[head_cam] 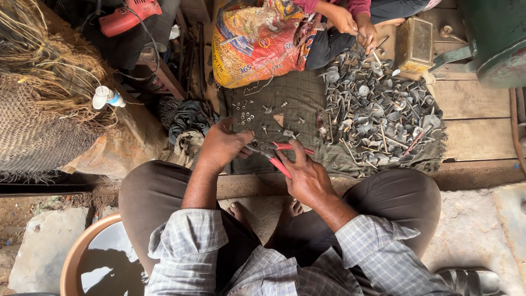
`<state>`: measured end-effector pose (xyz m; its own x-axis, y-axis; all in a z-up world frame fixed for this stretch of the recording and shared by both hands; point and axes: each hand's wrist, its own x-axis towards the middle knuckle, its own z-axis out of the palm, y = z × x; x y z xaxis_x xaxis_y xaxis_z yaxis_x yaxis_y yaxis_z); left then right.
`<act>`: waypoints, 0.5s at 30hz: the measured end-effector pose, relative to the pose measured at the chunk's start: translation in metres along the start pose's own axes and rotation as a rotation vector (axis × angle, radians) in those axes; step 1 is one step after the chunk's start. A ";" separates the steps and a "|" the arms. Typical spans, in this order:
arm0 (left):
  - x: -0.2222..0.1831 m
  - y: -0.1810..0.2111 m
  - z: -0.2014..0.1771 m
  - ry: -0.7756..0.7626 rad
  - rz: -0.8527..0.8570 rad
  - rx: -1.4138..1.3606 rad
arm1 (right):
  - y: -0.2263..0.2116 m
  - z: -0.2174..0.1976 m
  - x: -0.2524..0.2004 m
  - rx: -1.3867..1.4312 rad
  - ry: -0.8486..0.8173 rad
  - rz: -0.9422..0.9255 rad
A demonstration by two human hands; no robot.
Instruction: Repairing and sorting small metal components using pliers and wrenches.
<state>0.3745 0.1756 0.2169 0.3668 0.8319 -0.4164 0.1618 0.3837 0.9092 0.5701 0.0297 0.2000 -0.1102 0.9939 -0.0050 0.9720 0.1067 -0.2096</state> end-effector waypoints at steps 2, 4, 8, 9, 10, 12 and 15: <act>-0.002 0.004 0.000 0.015 -0.001 0.035 | -0.002 -0.001 0.001 0.002 -0.019 0.006; -0.004 0.006 0.001 0.037 -0.025 0.084 | -0.005 -0.006 0.002 0.011 -0.049 0.028; 0.007 -0.011 0.002 0.062 -0.018 0.069 | 0.000 0.005 0.002 0.070 -0.021 0.067; 0.011 -0.020 0.005 0.058 0.019 -0.022 | -0.002 0.002 0.004 0.169 0.007 0.110; 0.016 -0.029 0.007 0.054 0.057 -0.113 | -0.004 0.000 0.007 0.268 0.035 0.152; 0.011 -0.040 0.028 -0.112 0.051 -0.043 | 0.000 0.008 0.010 0.350 0.097 0.163; 0.003 -0.046 0.066 -0.321 0.028 -0.073 | 0.002 0.016 0.013 0.433 0.184 0.183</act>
<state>0.4282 0.1340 0.1745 0.6419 0.6782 -0.3577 0.0861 0.3998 0.9125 0.5675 0.0429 0.1835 0.1304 0.9878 0.0853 0.7925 -0.0522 -0.6076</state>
